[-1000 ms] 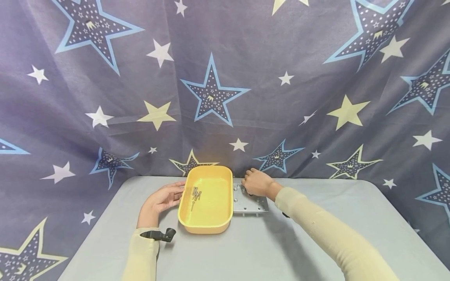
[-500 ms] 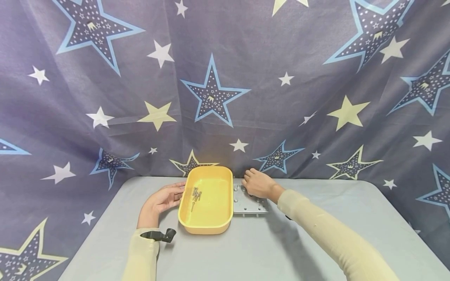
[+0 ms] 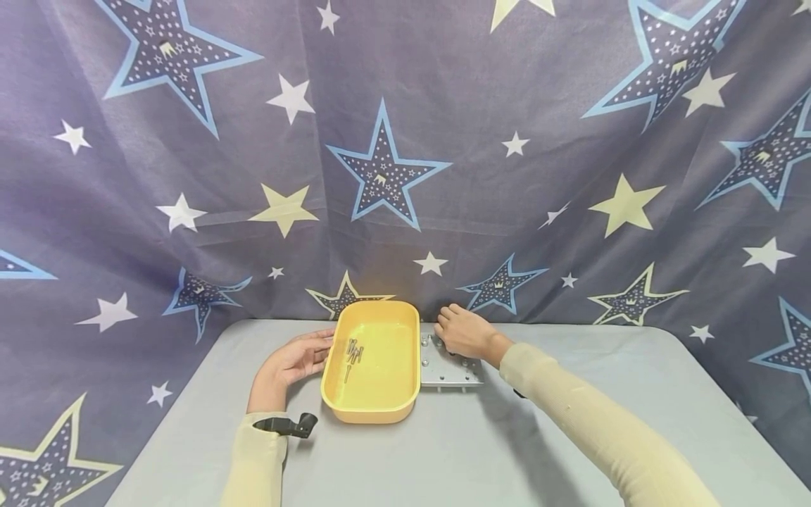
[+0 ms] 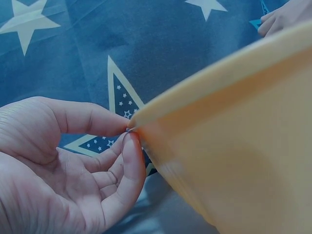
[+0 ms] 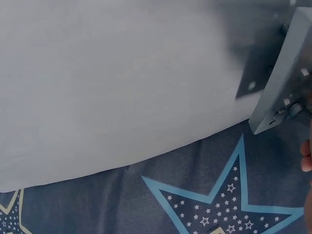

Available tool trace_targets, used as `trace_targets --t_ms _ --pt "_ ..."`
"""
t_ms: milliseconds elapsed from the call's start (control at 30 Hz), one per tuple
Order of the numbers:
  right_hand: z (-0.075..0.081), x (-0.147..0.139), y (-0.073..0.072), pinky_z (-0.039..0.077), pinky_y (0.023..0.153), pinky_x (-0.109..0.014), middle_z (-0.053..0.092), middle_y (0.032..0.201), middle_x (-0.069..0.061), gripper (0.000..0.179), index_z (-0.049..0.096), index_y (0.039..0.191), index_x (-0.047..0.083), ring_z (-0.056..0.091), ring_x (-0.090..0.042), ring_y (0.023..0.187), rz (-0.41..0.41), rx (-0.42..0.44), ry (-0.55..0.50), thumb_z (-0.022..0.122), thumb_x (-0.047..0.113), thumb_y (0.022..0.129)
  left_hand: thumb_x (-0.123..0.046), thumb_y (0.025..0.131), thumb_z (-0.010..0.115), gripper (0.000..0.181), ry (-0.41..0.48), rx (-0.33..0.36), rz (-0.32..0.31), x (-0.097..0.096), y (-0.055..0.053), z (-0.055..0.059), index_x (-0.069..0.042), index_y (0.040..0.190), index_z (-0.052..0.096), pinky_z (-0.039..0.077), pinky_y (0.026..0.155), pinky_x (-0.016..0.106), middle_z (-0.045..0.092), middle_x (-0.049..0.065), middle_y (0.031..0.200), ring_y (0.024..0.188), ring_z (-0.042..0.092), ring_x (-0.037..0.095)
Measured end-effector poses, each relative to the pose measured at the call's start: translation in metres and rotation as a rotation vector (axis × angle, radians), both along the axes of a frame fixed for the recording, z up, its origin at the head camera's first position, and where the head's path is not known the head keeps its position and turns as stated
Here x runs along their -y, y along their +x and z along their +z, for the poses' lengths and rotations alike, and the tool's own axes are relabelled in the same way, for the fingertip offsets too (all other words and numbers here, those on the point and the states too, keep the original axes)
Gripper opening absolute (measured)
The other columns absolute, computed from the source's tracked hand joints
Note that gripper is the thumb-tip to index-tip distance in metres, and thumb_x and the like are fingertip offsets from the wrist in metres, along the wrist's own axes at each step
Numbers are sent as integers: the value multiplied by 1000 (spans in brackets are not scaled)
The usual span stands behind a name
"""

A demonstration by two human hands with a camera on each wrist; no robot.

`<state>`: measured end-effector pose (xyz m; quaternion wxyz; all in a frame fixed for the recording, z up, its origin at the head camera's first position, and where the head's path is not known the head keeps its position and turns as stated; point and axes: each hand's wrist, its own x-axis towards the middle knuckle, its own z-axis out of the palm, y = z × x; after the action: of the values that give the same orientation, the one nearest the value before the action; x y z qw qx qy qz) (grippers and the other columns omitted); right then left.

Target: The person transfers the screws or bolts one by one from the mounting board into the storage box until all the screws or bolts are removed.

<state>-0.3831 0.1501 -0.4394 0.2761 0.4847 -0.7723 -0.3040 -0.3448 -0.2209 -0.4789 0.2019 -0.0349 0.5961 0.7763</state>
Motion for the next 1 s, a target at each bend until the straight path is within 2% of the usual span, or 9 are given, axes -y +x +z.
trace_targets --t_ms 533,733,1000 --pt "4 1 6 45 78 -34 69 86 -2 15 64 94 12 55 -22 82 -5 6 42 58 26 96 -4 103 53 59 44 -17 -28 1 3 3 7 155 29 57 73 18 74 -3 95 81 68 5" --pt "1 1 5 44 78 -34 67 84 -2 17 60 90 12 52 -22 82 5 -29 42 59 28 96 -2 102 53 58 23 -9 -8 1 4 4 6 154 32 58 75 19 74 0 102 83 68 6" --pt "-2 1 1 44 81 -36 68 83 -2 15 58 86 12 51 -23 84 -30 -11 13 58 23 96 -3 101 55 55 -26 -2 15 0 3 5 4 153 37 58 77 20 72 4 113 87 68 7"
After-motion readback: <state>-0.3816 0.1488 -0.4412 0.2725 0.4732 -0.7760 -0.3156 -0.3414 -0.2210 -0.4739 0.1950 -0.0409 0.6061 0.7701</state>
